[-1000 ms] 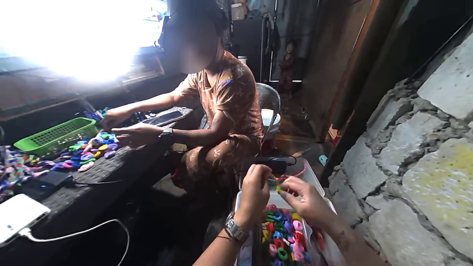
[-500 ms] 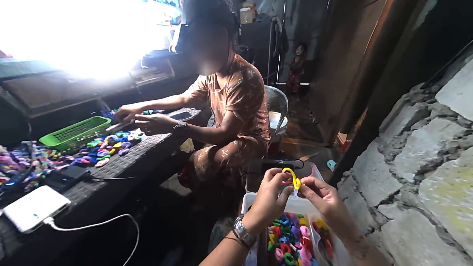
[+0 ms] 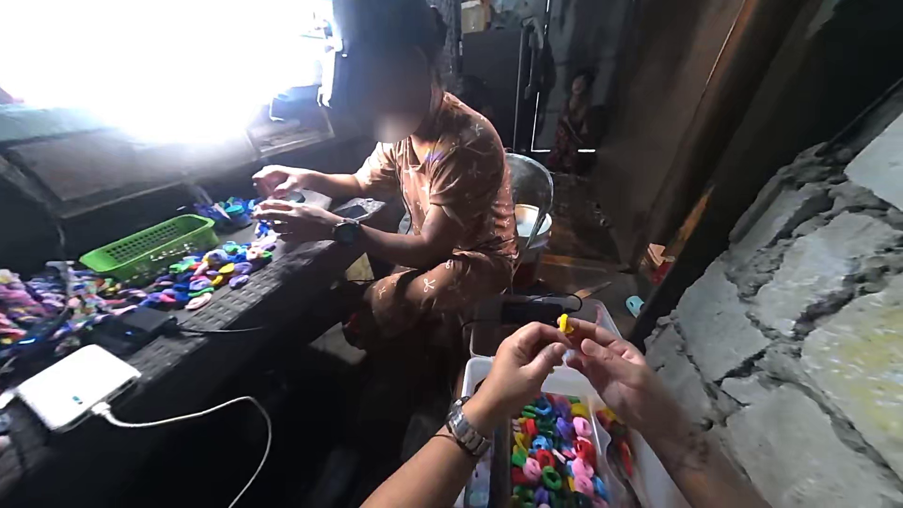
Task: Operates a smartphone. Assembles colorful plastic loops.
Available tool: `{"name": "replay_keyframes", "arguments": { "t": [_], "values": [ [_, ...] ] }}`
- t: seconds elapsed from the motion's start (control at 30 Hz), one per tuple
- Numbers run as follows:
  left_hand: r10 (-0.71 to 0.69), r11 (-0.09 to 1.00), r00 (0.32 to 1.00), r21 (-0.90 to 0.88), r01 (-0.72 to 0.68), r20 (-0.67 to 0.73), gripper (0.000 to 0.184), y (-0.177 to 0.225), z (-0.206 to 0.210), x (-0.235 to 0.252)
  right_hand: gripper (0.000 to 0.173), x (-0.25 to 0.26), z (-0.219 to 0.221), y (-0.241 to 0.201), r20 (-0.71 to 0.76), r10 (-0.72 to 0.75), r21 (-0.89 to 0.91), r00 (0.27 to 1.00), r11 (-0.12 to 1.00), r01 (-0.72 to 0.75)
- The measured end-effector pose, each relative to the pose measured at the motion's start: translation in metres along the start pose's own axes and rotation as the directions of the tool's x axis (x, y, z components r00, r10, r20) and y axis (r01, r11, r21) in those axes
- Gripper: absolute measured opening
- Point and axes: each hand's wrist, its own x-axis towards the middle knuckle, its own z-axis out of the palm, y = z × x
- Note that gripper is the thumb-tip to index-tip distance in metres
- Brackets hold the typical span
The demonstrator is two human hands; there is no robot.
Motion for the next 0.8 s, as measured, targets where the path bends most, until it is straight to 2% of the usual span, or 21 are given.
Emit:
{"name": "replay_keyframes", "arguments": {
  "t": [0.07, 0.17, 0.23, 0.3, 0.37, 0.43, 0.5, 0.57, 0.6, 0.63, 0.67, 0.7, 0.73, 0.8],
  "values": [
    [-0.041, 0.998, 0.997, 0.034, 0.043, -0.057, 0.015, 0.002, 0.001, 0.001, 0.025, -0.001, 0.002, -0.001, -0.014, 0.003, 0.044, 1.0, 0.999, -0.002],
    [-0.069, 0.975, 0.995, 0.208, 0.082, -0.067, 0.028, 0.001, 0.001, 0.002, 0.024, -0.002, 0.002, 0.002, 0.041, -0.053, -0.017, 0.998, 0.998, 0.053],
    [-0.054, 0.934, 0.997, 0.349, 0.073, -0.063, 0.022, 0.001, 0.003, 0.0, 0.022, -0.001, 0.0, 0.007, 0.08, -0.11, -0.111, 0.991, 0.987, 0.119],
    [-0.014, 0.883, 0.998, 0.469, 0.039, -0.056, 0.015, 0.0, 0.004, 0.0, 0.014, 0.001, -0.001, 0.011, 0.1, -0.206, -0.281, 0.973, 0.932, 0.227],
    [0.056, 0.828, 0.998, 0.56, -0.031, -0.027, 0.014, -0.004, 0.004, -0.001, 0.011, 0.003, -0.003, 0.016, 0.124, -0.336, -0.499, 0.934, 0.792, 0.351],
    [0.127, 0.75, 0.992, 0.653, -0.1, 0.006, 0.014, -0.011, 0.004, -0.003, 0.018, 0.004, -0.001, 0.019, 0.154, -0.46, -0.69, 0.874, 0.583, 0.428],
    [0.147, 0.68, 0.989, 0.724, -0.113, 0.017, 0.015, -0.011, 0.004, -0.005, 0.026, 0.003, 0.002, 0.021, 0.15, -0.521, -0.799, 0.84, 0.437, 0.414],
    [0.141, 0.639, 0.99, 0.762, -0.106, 0.019, 0.016, -0.008, 0.007, -0.007, 0.034, 0.001, 0.007, 0.022, 0.12, -0.541, -0.848, 0.832, 0.381, 0.369],
    [0.137, 0.622, 0.99, 0.776, -0.104, 0.024, 0.016, -0.008, 0.008, -0.007, 0.033, 0.001, 0.009, 0.022, 0.084, -0.517, -0.84, 0.852, 0.423, 0.34],
    [0.139, 0.602, 0.99, 0.791, -0.111, 0.033, 0.017, -0.008, 0.009, -0.007, 0.027, 0.0, 0.011, 0.02, 0.03, -0.454, -0.796, 0.89, 0.528, 0.296],
    [0.152, 0.583, 0.987, 0.803, -0.127, 0.046, 0.017, -0.01, 0.008, -0.006, 0.02, 0.0, 0.013, 0.016, -0.031, -0.35, -0.696, 0.936, 0.68, 0.231],
    [0.163, 0.572, 0.985, 0.807, -0.146, 0.063, 0.016, -0.013, 0.008, -0.005, 0.016, 0.0, 0.015, 0.011, -0.082, -0.217, -0.545, 0.973, 0.827, 0.139],
    [0.169, 0.581, 0.983, 0.798, -0.162, 0.077, 0.016, -0.014, 0.007, -0.005, 0.015, 0.0, 0.015, 0.007, -0.107, -0.087, -0.375, 0.99, 0.926, 0.041],
    [0.17, 0.623, 0.981, 0.762, -0.18, 0.092, 0.018, -0.012, 0.006, -0.004, 0.016, 0.0, 0.014, 0.0, -0.107, 0.076, -0.061, 0.991, 0.995, -0.083]
  ]
}}
